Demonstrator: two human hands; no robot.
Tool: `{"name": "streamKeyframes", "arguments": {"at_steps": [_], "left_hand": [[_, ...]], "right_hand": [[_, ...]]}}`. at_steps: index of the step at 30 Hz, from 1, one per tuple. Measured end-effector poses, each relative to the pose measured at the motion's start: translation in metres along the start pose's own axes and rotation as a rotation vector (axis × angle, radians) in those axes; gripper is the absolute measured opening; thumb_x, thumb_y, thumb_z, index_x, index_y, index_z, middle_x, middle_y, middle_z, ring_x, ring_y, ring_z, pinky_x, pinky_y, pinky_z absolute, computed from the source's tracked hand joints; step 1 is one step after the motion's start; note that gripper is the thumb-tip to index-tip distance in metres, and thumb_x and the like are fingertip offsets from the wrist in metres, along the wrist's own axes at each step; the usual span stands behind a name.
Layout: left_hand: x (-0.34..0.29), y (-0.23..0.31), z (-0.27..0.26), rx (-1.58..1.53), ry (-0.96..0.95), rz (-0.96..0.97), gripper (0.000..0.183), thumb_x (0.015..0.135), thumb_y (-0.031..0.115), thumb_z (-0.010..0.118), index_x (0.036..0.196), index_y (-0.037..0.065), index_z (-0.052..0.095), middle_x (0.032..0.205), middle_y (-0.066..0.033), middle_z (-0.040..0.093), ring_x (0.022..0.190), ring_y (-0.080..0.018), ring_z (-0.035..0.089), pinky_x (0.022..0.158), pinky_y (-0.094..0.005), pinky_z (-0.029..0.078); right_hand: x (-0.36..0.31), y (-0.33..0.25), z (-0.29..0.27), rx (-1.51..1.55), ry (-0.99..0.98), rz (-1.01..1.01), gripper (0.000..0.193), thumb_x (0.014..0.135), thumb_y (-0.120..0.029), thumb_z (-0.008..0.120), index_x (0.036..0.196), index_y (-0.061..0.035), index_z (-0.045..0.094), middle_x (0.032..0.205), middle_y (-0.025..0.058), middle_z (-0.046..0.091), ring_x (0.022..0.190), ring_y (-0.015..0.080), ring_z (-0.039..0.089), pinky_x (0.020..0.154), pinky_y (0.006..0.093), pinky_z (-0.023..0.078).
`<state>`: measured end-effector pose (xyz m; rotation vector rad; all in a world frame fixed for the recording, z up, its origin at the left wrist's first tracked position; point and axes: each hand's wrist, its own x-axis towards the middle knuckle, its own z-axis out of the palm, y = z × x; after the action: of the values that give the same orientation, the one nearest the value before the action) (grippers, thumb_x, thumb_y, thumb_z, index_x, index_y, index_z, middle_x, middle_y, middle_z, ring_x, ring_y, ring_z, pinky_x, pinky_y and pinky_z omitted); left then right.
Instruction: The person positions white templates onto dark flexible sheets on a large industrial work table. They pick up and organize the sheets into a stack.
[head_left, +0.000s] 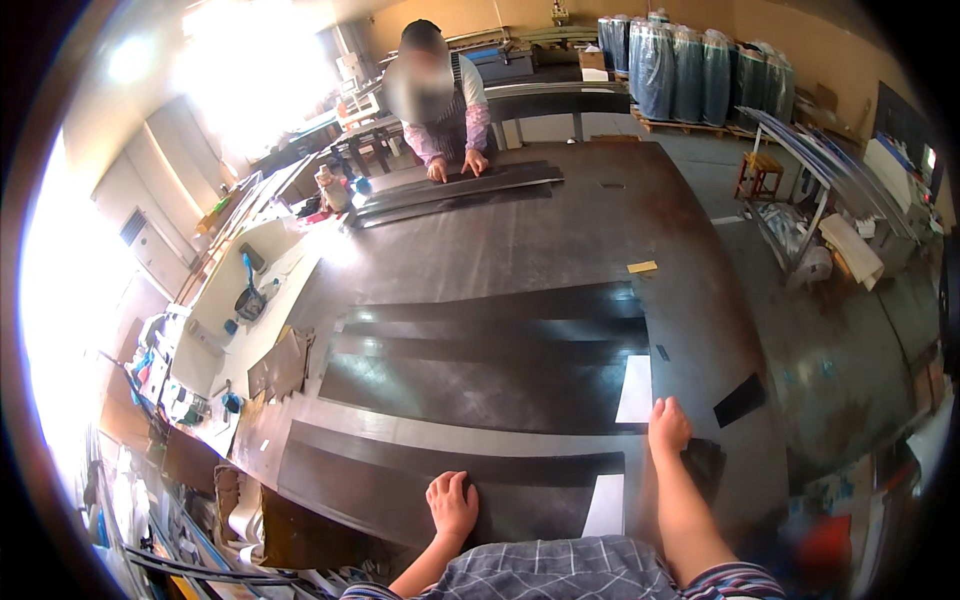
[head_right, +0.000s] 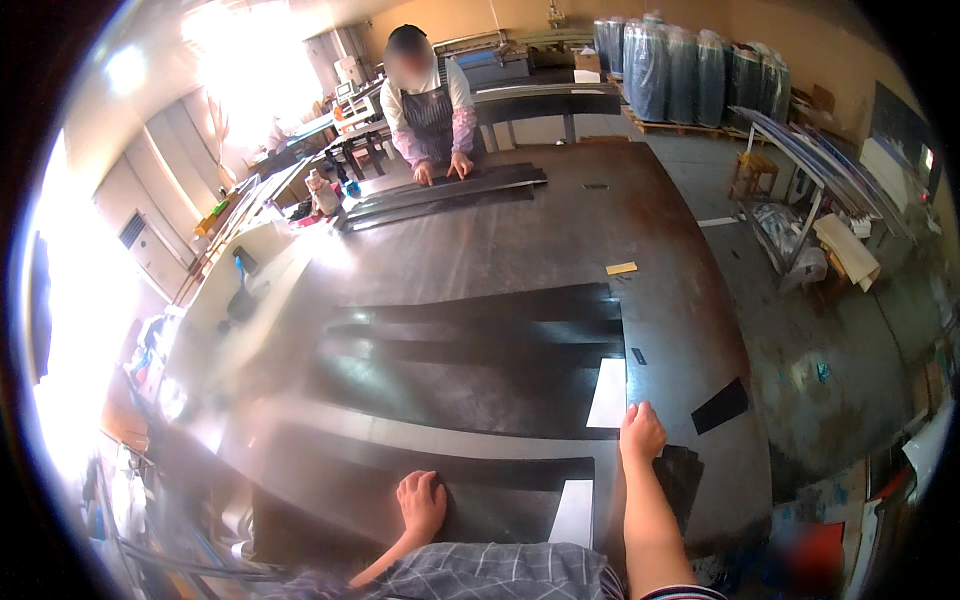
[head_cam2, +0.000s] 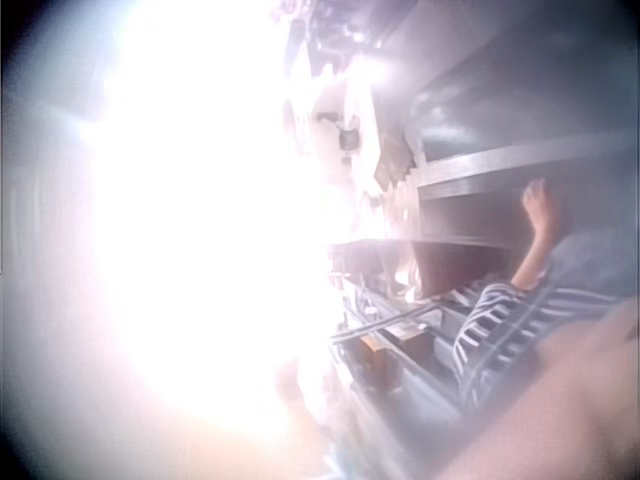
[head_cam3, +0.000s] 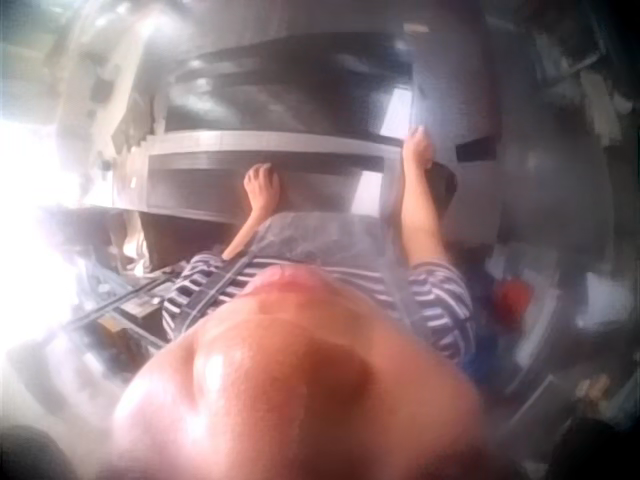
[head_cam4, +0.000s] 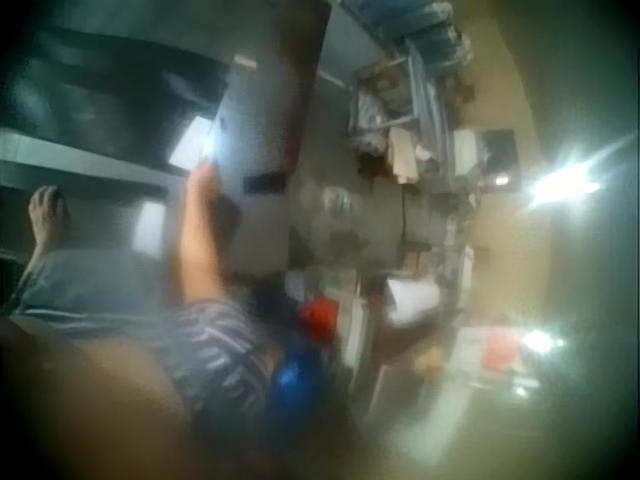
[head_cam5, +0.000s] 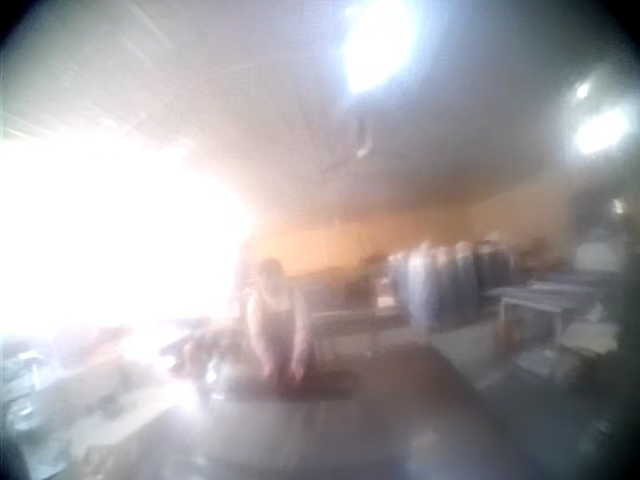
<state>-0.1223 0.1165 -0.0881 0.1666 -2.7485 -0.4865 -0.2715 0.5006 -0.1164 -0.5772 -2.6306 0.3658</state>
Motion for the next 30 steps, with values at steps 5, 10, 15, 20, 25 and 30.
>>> {"name": "streamKeyframes", "arguments": {"at_steps": [5,10,15,20,25,30], "left_hand": [[0.0001,0.0005,-0.0017,-0.014,-0.01,0.001,0.031,0.08,0.021,0.062,0.109,0.01,0.058,0.111,-0.0096,0.053,0.11,-0.0306,0.047,0.096,-0.0447,0.034],[-0.0011,0.001,-0.0014,-0.006,-0.011,0.004,0.031,0.08,0.022,0.062,0.109,0.01,0.058,0.112,-0.0096,0.053,0.11,-0.0306,0.047,0.096,-0.0448,0.034],[-0.0009,0.002,-0.0017,0.002,-0.008,0.001,0.031,0.081,0.022,0.062,0.109,0.01,0.058,0.112,-0.0095,0.053,0.11,-0.0306,0.047,0.096,-0.0446,0.035],[-0.0004,-0.0001,-0.0007,-0.003,-0.007,-0.001,0.031,0.081,0.022,0.062,0.109,0.01,0.058,0.112,-0.0095,0.053,0.11,-0.0306,0.047,0.096,-0.0444,0.035],[0.0005,0.0008,-0.0028,0.002,-0.009,0.003,0.031,0.081,0.022,0.062,0.109,0.01,0.058,0.111,-0.0095,0.053,0.11,-0.0305,0.047,0.097,-0.0444,0.034],[0.0014,0.0065,-0.0048,-0.018,-0.013,0.006,0.03,0.08,0.021,0.062,0.109,0.011,0.058,0.112,-0.0093,0.053,0.111,-0.0306,0.047,0.097,-0.0446,0.034]], "right_hand": [[0.0009,-0.001,-0.0023,-0.041,-0.051,0.029,0.024,0.09,-0.029,0.053,0.081,-0.0067,0.056,0.079,0.0119,0.065,0.072,0.0325,0.064,0.062,0.0445,0.05],[0.0006,0.0001,-0.0011,-0.063,-0.043,0.018,0.024,0.09,-0.029,0.054,0.082,-0.0068,0.056,0.078,0.0111,0.065,0.071,0.0315,0.065,0.062,0.0433,0.05],[0.0005,0.0025,0.0014,-0.056,-0.029,0.006,0.023,0.09,-0.029,0.054,0.082,-0.0068,0.056,0.078,0.0111,0.065,0.071,0.0312,0.064,0.061,0.0426,0.05],[-0.0002,0.0007,0.0022,-0.045,-0.008,0.003,0.023,0.09,-0.028,0.054,0.081,-0.0065,0.056,0.078,0.0114,0.065,0.071,0.0318,0.064,0.061,0.0427,0.05],[-0.0004,-0.001,-0.0006,-0.029,-0.013,0.008,0.023,0.09,-0.028,0.054,0.081,-0.0067,0.056,0.079,0.0121,0.065,0.071,0.0326,0.064,0.061,0.0435,0.05],[0.0007,0.0045,-0.001,-0.029,0.008,0.004,0.024,0.09,-0.029,0.054,0.08,-0.007,0.055,0.078,0.0119,0.064,0.07,0.033,0.064,0.06,0.0447,0.049]]}}
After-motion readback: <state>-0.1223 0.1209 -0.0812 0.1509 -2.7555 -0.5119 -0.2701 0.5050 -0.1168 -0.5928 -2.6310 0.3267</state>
